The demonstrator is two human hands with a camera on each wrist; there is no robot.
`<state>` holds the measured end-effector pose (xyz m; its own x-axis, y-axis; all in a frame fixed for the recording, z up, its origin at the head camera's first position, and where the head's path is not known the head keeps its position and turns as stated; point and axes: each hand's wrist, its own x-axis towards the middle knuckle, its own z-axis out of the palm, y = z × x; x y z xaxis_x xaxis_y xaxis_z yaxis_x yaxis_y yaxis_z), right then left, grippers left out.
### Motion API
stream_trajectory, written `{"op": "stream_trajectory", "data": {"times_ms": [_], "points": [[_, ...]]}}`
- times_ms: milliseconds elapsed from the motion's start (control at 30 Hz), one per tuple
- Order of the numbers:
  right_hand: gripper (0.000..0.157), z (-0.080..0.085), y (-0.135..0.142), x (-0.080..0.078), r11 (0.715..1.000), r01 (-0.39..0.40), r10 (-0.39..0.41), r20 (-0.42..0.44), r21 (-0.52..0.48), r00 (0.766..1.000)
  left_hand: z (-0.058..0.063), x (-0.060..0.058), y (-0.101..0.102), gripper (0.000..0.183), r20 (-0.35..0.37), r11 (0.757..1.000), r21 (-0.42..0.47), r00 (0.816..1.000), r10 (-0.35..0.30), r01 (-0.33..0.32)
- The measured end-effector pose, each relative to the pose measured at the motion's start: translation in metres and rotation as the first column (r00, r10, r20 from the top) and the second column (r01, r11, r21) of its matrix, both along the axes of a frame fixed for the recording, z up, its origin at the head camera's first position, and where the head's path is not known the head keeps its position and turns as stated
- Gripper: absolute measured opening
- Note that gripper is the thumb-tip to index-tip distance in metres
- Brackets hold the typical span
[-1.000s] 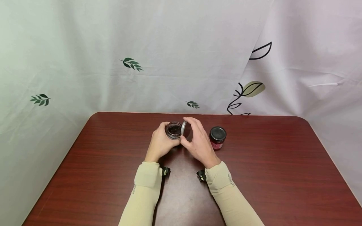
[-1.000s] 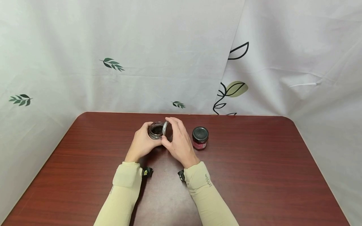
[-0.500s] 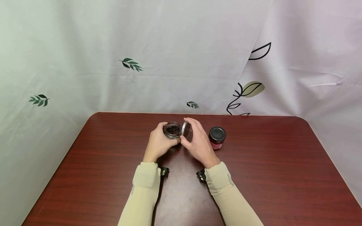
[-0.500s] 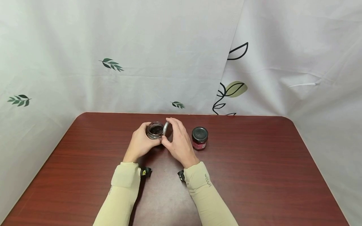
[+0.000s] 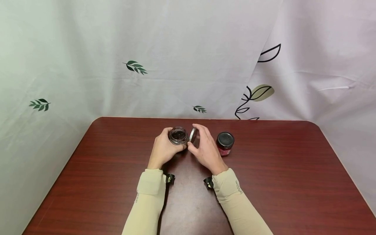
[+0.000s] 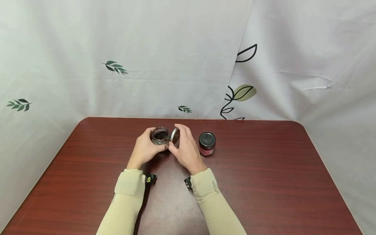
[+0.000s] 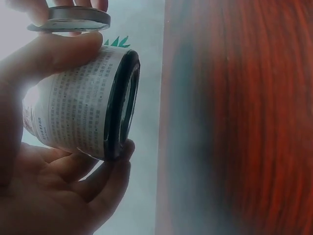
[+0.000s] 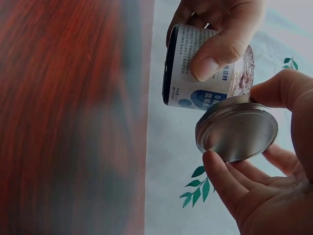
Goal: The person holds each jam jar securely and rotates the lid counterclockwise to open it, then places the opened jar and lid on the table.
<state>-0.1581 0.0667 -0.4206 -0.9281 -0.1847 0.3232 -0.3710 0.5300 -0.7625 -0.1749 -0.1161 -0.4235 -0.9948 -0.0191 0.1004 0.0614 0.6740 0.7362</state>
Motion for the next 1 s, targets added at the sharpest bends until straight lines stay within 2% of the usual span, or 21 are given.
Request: {"op": "stream_trajectory", "data": {"times_ms": [467,733,1000], "points": [[0.064,-0.0037,-0.0001,-0.0013,1.0,0.001,-0.001,0.037,-0.008,0.999,-0.0018,-0.0016,-0.0007,0.078,0.007,1.0,-0.013,1.0,-0.007,0.007],[0.067,-0.0055,0.0004,-0.0019,0.999,-0.01,0.014,0.102,-0.035,0.995,-0.0029,-0.0012,-0.0002,0.077,0.022,1.0,0.009,1.0,-0.001,0.001],[0.068,-0.0079,0.0008,-0.0023,0.998,-0.014,0.022,0.128,-0.06,0.992,-0.0038,-0.0011,-0.0004,0.077,0.035,1.0,0.014,0.999,0.011,-0.011]]}}
